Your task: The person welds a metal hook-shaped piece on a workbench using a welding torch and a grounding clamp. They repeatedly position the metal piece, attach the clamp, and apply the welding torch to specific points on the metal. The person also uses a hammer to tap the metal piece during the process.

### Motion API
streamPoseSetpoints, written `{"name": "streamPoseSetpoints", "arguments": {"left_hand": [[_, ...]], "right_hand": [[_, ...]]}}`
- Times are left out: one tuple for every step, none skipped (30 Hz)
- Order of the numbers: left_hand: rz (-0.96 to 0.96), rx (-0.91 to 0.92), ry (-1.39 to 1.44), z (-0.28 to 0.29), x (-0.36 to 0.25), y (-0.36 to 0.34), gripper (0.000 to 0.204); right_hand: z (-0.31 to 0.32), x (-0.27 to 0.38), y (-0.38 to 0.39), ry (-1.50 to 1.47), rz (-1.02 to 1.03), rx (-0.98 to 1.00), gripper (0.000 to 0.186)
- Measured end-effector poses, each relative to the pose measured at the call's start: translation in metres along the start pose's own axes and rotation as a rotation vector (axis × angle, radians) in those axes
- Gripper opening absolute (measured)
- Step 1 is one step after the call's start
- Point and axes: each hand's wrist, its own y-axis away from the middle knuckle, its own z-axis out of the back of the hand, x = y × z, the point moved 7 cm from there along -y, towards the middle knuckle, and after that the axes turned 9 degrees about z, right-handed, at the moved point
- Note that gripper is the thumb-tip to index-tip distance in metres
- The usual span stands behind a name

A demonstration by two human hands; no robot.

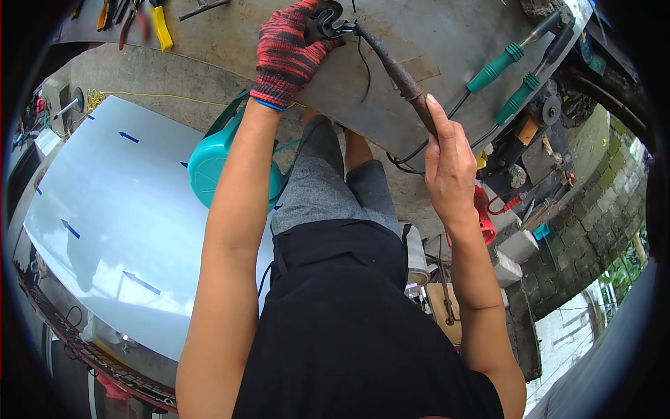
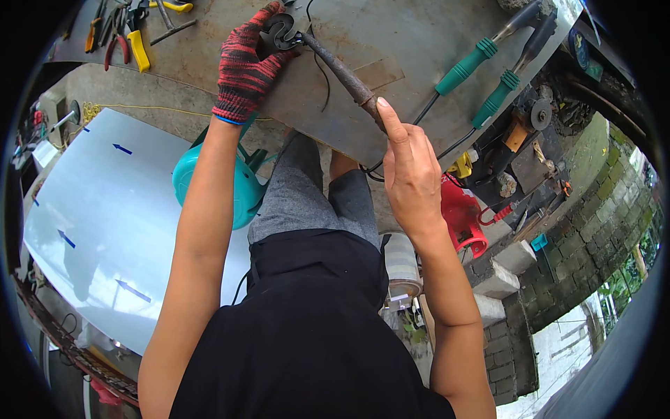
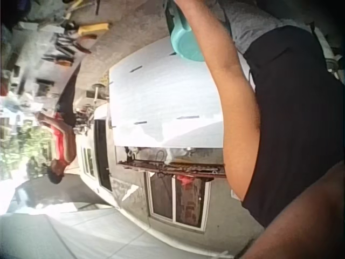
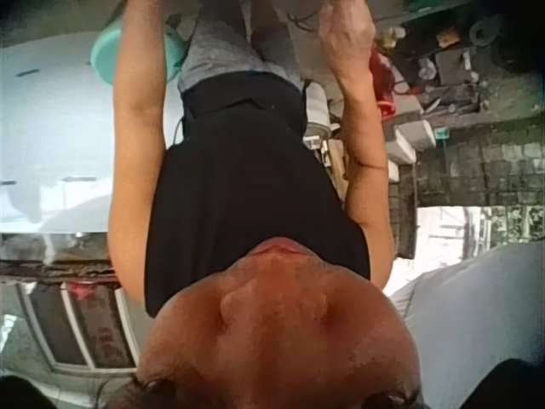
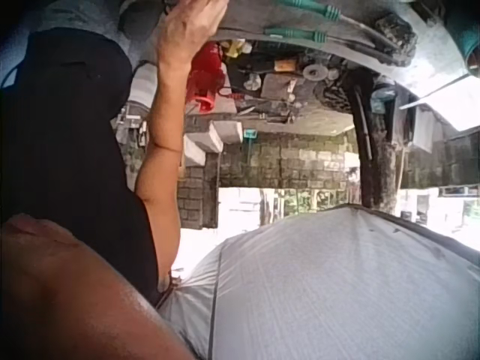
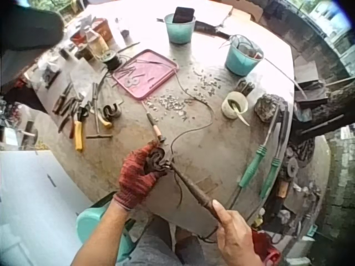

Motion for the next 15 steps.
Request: {"name": "streamPoseSetpoints", "arguments": {"left_hand": [[-0.013,-0.006,-0.018,0.000,0.000,0.000,0.074],[-0.011,-0.011,-0.017,-0.001,0.001,0.001,0.074],[-0.010,-0.017,-0.016,-0.002,0.003,0.001,0.074],[-0.008,-0.023,-0.014,-0.003,0.005,0.001,0.074],[-0.006,-0.029,-0.014,-0.004,0.007,0.001,0.074],[-0.003,-0.036,-0.014,-0.004,0.008,0.001,0.074],[0.000,-0.042,-0.014,-0.004,0.010,0.002,0.074],[-0.010,-0.045,-0.010,-0.004,0.010,0.002,0.074],[-0.019,-0.049,-0.007,-0.004,0.010,0.002,0.074],[-0.029,-0.052,-0.003,-0.004,0.010,0.002,0.074],[-0.029,-0.045,-0.022,-0.005,0.013,0.002,0.074],[-0.029,-0.037,-0.042,-0.005,0.015,0.002,0.073],[-0.029,-0.030,-0.061,-0.006,0.017,0.002,0.073],[-0.035,-0.040,-0.059,-0.006,0.017,0.002,0.073],[-0.040,-0.051,-0.056,-0.005,0.017,0.003,0.072]], "right_hand": [[0.000,-0.001,0.000,0.005,0.003,0.006,0.074],[0.001,-0.001,-0.001,0.013,0.009,0.006,0.075],[0.001,-0.001,-0.001,0.021,0.014,0.006,0.075],[0.002,-0.002,-0.002,0.029,0.020,0.006,0.075],[0.002,-0.002,-0.003,0.042,0.037,0.004,0.074],[0.003,-0.002,-0.004,0.056,0.055,0.003,0.073],[0.005,-0.002,-0.005,0.070,0.073,0.002,0.072],[0.005,-0.002,-0.006,0.069,0.072,0.013,0.073],[0.006,-0.003,-0.006,0.067,0.071,0.025,0.073],[0.008,-0.004,-0.007,0.066,0.069,0.036,0.073],[0.009,-0.005,-0.009,0.068,0.074,0.046,0.074],[0.011,-0.006,-0.010,0.070,0.078,0.055,0.074],[0.013,-0.007,-0.012,0.072,0.082,0.064,0.074],[0.014,-0.008,-0.014,0.083,0.096,0.071,0.076],[0.015,-0.008,-0.017,0.094,0.110,0.077,0.078]]}}
